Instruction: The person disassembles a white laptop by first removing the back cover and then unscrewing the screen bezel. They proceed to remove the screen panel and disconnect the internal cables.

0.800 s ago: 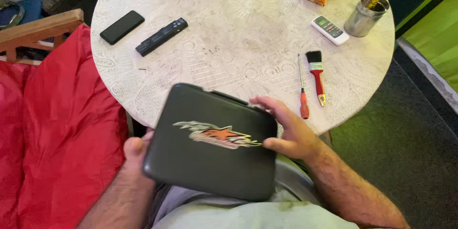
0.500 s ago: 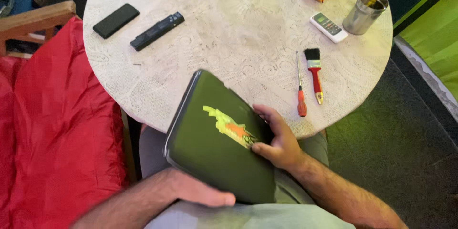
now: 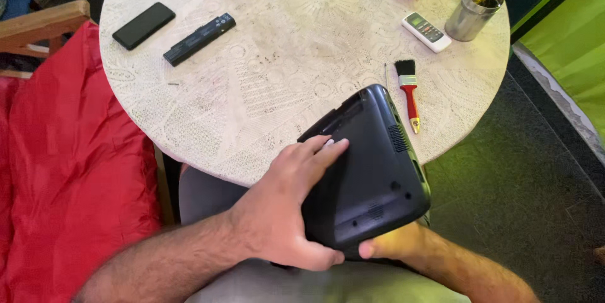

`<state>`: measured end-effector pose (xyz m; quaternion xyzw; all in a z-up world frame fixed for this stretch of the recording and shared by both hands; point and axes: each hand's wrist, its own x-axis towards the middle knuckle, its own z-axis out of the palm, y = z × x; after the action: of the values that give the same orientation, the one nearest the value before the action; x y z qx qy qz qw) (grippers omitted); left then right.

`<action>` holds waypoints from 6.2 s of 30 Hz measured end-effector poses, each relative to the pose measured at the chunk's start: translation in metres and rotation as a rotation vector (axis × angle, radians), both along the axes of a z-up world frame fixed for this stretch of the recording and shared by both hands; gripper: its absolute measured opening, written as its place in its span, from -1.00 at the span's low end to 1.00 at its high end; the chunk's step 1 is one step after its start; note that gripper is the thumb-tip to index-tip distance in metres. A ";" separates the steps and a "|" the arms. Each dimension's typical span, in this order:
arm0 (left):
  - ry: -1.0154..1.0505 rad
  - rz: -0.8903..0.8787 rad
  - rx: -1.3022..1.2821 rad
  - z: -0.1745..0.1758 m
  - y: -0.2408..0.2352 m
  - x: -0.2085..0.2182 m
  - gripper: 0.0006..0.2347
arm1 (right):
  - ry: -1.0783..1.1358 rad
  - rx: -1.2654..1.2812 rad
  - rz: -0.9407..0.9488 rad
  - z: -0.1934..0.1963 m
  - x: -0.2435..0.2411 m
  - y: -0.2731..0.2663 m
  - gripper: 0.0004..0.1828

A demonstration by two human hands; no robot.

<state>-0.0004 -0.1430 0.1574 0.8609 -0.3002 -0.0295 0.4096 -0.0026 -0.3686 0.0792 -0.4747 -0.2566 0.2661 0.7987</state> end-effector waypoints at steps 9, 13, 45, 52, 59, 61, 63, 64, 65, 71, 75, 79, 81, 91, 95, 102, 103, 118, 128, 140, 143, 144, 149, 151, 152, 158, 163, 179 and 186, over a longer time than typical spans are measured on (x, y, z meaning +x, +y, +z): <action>-0.034 0.028 0.057 -0.020 0.001 0.006 0.01 | -0.261 -0.151 -0.491 0.011 -0.002 -0.003 0.46; 0.047 -0.067 0.066 -0.007 0.016 0.037 -0.09 | -0.165 -0.089 -0.528 -0.018 -0.003 -0.018 0.39; -0.171 -0.284 0.067 -0.085 0.113 0.048 -0.18 | 0.240 -0.461 -0.523 -0.097 0.009 -0.045 -0.55; 0.085 -0.087 -0.280 -0.081 0.117 0.079 -0.22 | 0.305 -0.687 -0.588 -0.066 0.006 -0.035 -0.45; 0.860 0.931 -0.201 0.003 0.070 0.111 -0.26 | 0.026 -0.885 -0.476 -0.070 0.012 -0.031 -0.47; 0.847 0.933 -0.213 -0.010 0.074 0.124 -0.12 | 0.059 -0.916 -0.474 -0.069 0.013 -0.029 -0.46; 0.801 0.953 -0.257 -0.025 0.079 0.134 -0.06 | 0.199 -0.587 -0.471 -0.075 0.013 -0.027 -0.45; 0.802 0.953 -0.257 -0.050 0.085 0.144 -0.06 | 0.199 -0.587 -0.471 -0.075 0.014 -0.027 -0.45; 0.763 0.850 -0.627 -0.076 0.091 0.153 -0.16 | 0.199 -0.648 -0.471 -0.076 0.015 -0.028 -0.46; 0.508 0.805 -0.940 -0.085 0.069 0.147 -0.35 | 0.106 -0.721 -0.488 -0.077 0.030 -0.039 -0.46; 0.307 0.625 -0.889 -0.091 0.072 0.159 -0.38 | 0.054 -0.676 -0.534 -0.065 0.049 -0.039 -0.49; 0.323 0.650 -0.863 -0.054 0.055 0.160 -0.38 | -0.008 -0.753 -0.518 -0.059 0.065 -0.041 -0.53; 0.474 0.800 -0.730 -0.017 0.035 0.151 -0.26 | -0.098 -0.886 -0.499 -0.067 0.075 -0.045 -0.55; 0.647 0.769 -0.701 -0.047 0.054 0.194 -0.27 | -0.584 -1.426 -0.532 -0.052 0.063 -0.019 -0.55; 0.658 0.702 -0.788 -0.077 0.071 0.218 -0.29 | -0.729 -1.420 -0.597 -0.050 0.062 -0.019 -0.57; 0.648 0.465 -1.211 -0.154 0.085 0.237 -0.56 | -0.646 -1.543 -0.716 -0.037 0.075 -0.042 -0.50; 0.653 0.471 -1.219 -0.147 0.084 0.233 -0.56 | -0.649 -1.550 -0.706 -0.034 0.078 -0.044 -0.50; 0.701 0.389 -1.079 -0.148 0.100 0.239 -0.55 | -0.512 -0.748 -1.201 -0.035 0.099 -0.068 -0.77; 0.724 0.500 -1.196 -0.139 0.092 0.245 -0.55 | -1.305 -0.325 -1.029 0.056 0.140 0.017 -0.72; 0.594 0.509 -0.815 -0.118 0.105 0.240 -0.56 | -1.375 -0.125 -0.495 0.064 0.244 0.105 -0.39; 0.536 0.437 -0.659 -0.123 0.110 0.240 -0.59 | -1.294 -0.294 -0.477 0.076 0.222 0.112 -0.73; 0.505 0.388 -0.644 -0.127 0.110 0.242 -0.65 | -1.237 -0.464 -0.495 0.087 0.212 0.115 -0.64; 0.547 0.400 -0.661 -0.126 0.107 0.241 -0.61 | -1.337 -0.271 -0.378 0.066 0.233 0.095 -0.55; 0.532 0.360 -0.734 -0.135 0.107 0.244 -0.65 | -1.331 -0.265 -0.377 0.066 0.237 0.097 -0.57; 0.507 0.342 -0.781 -0.139 0.107 0.246 -0.58 | -1.350 -0.284 -0.377 0.066 0.238 0.098 -0.61; 0.561 0.326 -0.861 -0.139 0.108 0.246 -0.57 | -1.328 -0.323 -0.389 0.061 0.231 0.103 -0.70; 0.574 0.333 -0.855 -0.145 0.110 0.248 -0.64 | -1.439 -0.331 -0.386 0.063 0.231 0.108 -0.68; 0.607 0.339 -0.833 -0.137 0.111 0.246 -0.72 | -1.458 -0.358 -0.396 0.058 0.229 0.107 -0.69; 0.587 0.330 -0.823 -0.142 0.111 0.249 -0.66 | -1.488 -0.371 -0.422 0.056 0.229 0.108 -0.69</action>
<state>0.2490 -0.0323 0.0151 0.6202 -0.0201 -0.0843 0.7797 0.2266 -0.2608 0.1354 -0.6917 -0.5790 -0.2392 0.3593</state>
